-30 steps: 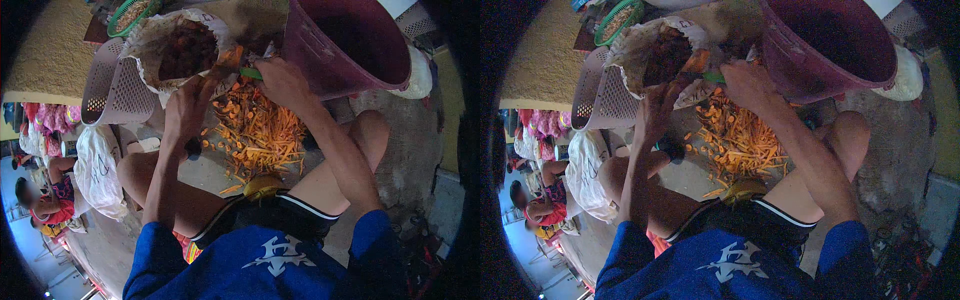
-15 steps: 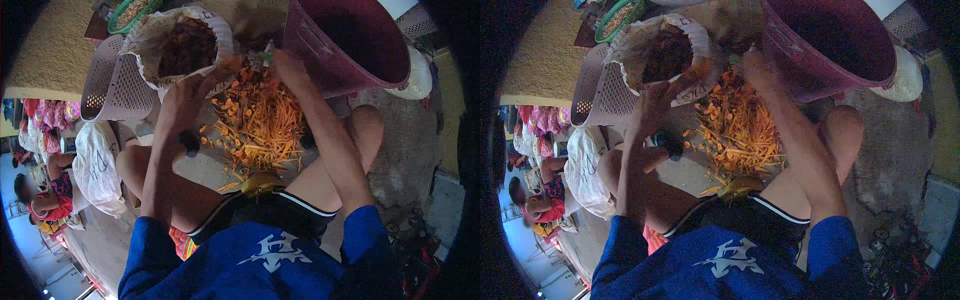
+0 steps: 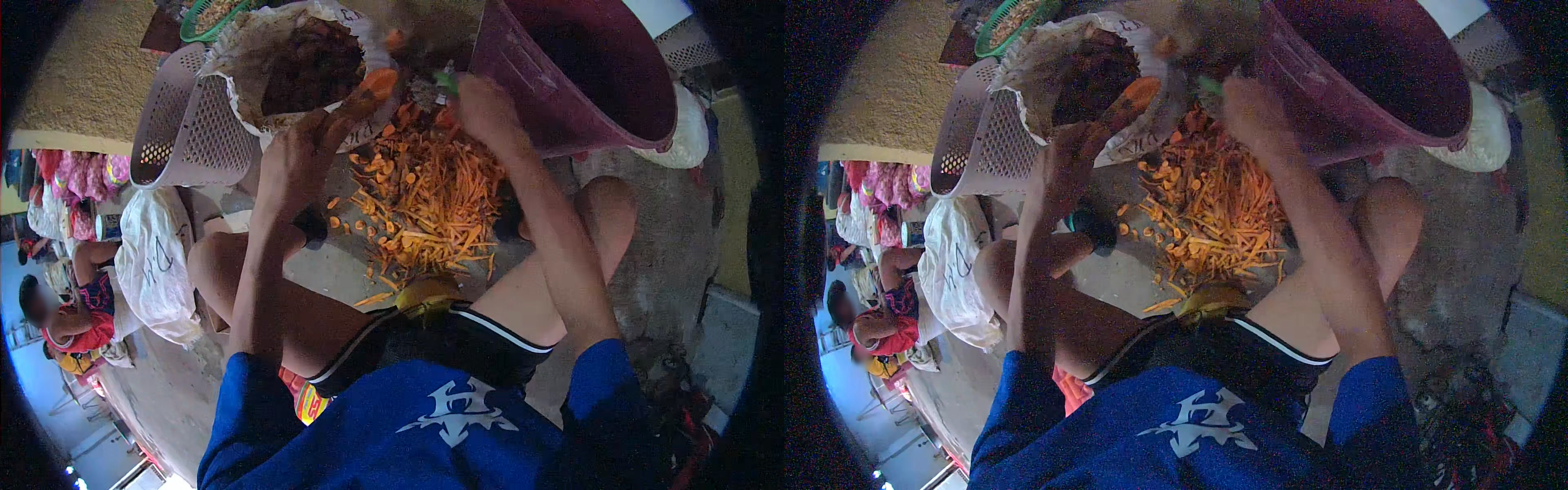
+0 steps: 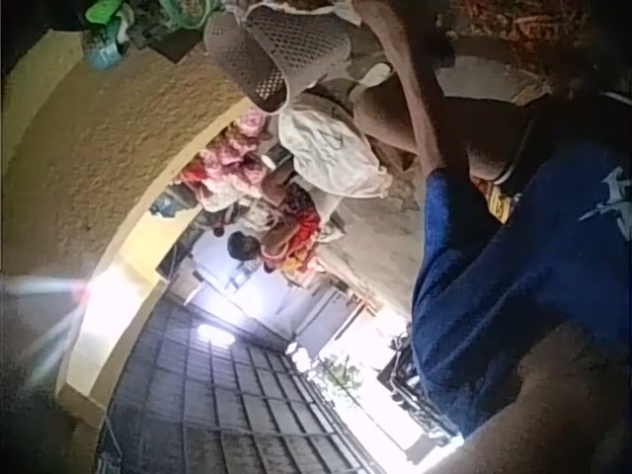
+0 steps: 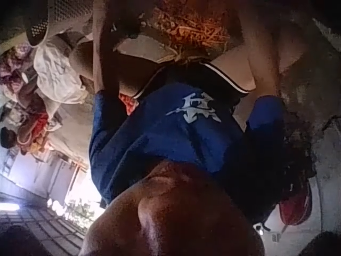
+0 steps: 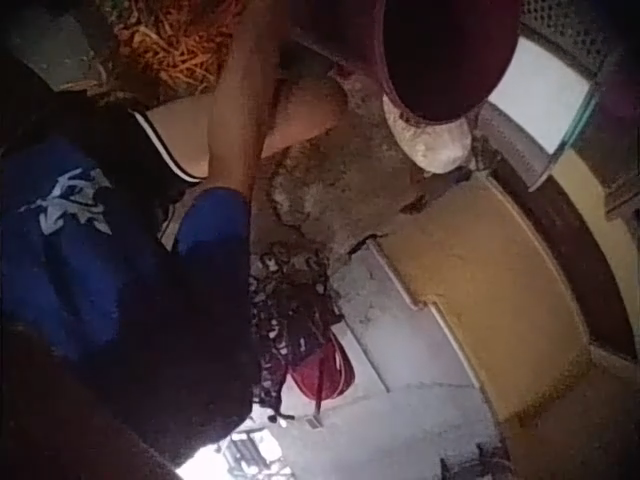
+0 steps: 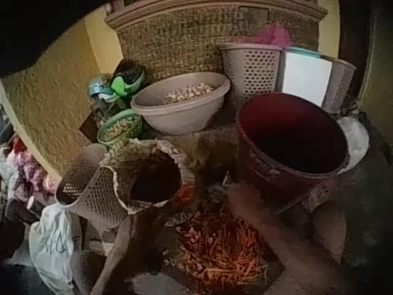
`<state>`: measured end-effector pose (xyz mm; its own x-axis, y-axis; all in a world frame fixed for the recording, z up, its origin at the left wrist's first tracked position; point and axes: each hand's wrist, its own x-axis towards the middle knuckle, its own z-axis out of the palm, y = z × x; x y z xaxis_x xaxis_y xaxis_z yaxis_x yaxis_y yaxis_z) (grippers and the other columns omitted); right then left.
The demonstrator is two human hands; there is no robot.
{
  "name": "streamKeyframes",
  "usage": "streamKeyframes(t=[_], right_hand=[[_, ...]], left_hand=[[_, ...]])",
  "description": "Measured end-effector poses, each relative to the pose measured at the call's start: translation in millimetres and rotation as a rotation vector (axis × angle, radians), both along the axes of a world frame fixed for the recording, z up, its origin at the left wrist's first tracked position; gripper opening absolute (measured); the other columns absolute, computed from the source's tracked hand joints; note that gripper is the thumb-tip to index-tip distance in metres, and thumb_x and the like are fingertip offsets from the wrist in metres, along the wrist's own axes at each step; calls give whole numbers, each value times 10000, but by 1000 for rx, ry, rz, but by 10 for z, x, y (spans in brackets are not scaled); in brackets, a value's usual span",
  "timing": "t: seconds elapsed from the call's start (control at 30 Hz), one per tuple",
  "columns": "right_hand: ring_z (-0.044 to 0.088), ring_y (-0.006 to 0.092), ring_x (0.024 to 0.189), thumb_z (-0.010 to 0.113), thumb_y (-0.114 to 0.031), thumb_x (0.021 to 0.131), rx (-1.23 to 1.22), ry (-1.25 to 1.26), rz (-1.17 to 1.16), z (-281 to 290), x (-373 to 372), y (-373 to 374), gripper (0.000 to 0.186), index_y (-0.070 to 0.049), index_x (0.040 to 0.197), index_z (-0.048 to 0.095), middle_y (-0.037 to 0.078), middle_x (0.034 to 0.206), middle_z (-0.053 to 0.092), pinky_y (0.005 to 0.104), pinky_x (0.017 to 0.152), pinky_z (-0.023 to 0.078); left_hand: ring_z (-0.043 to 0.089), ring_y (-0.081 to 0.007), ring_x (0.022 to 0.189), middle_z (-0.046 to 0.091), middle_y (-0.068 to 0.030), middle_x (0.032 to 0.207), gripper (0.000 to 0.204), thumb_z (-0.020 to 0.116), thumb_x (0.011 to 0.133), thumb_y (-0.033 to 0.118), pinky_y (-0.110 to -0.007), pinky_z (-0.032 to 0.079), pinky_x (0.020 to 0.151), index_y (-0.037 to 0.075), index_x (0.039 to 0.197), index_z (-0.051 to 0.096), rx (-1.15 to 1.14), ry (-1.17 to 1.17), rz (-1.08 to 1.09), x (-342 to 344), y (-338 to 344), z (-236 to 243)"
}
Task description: The person retrieves carrots from a sack and peels them using a peeler and a knife.
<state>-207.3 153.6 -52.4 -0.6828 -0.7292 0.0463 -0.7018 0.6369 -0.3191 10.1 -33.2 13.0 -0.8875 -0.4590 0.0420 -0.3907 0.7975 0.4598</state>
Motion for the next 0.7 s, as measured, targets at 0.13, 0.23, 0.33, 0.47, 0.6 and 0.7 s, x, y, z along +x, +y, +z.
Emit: streamKeyframes(t=[0.13, 0.23, 0.33, 0.47, 0.6, 0.7], right_hand=[[670, 392, 933, 635, -192, 916, 68, -159, -20, 241, 23, 42, 255, 11, 1069, 619, 246, 942, 665, 502, 778, 532], [665, 387, 957, 655, -170, 892, -67, -141, 142, 315, 354, 23, 268, 18, 1079, 618, 241, 966, 664, 499, 795, 528], [659, 374, 976, 670, -145, 873, -100, -107, 260, 286, 512, -72, 278, 24, 1087, 616, 233, 977, 660, 494, 819, 521], [651, 347, 995, 685, -134, 854, 14, -125, 299, 312, 600, -110, 274, 28, 1064, 618, 239, 960, 648, 485, 845, 513], [663, 352, 952, 691, -140, 853, -51, -99, 331, 253, 581, -117, 262, 30, 1034, 608, 249, 939, 645, 485, 807, 523], [667, 367, 886, 692, -148, 858, -49, -245, 362, 244, 572, -126, 255, 30, 1014, 596, 235, 899, 637, 487, 757, 529]], left_hand=[[646, -455, 877, 667, -247, 866, 414, 564, 964, 444, -522, 481, 732, 35, 1009, 611, 42, 82, 27, 2, 86, 124], [649, -452, 883, 670, -248, 872, 387, 579, 958, 417, -516, 484, 734, 33, 1004, 602, 3, 60, 47, -18, 121, 128], [650, -447, 893, 672, -250, 892, 353, 596, 953, 381, -513, 485, 736, 32, 1007, 599, 32, 51, 22, -48, 136, 112], [646, -441, 927, 672, -253, 952, 297, 597, 955, 313, -508, 487, 748, 28, 1039, 578, 82, 66, -45, -90, 192, 108], [641, -443, 950, 675, -248, 989, 286, 593, 954, 272, -506, 493, 761, 22, 1085, 551, 100, 135, -76, -93, 182, 17], [639, -452, 943, 678, -242, 993, 287, 600, 947, 253, -512, 497, 758, 20, 1100, 531, 176, 135, -70, -107, 135, -30]])
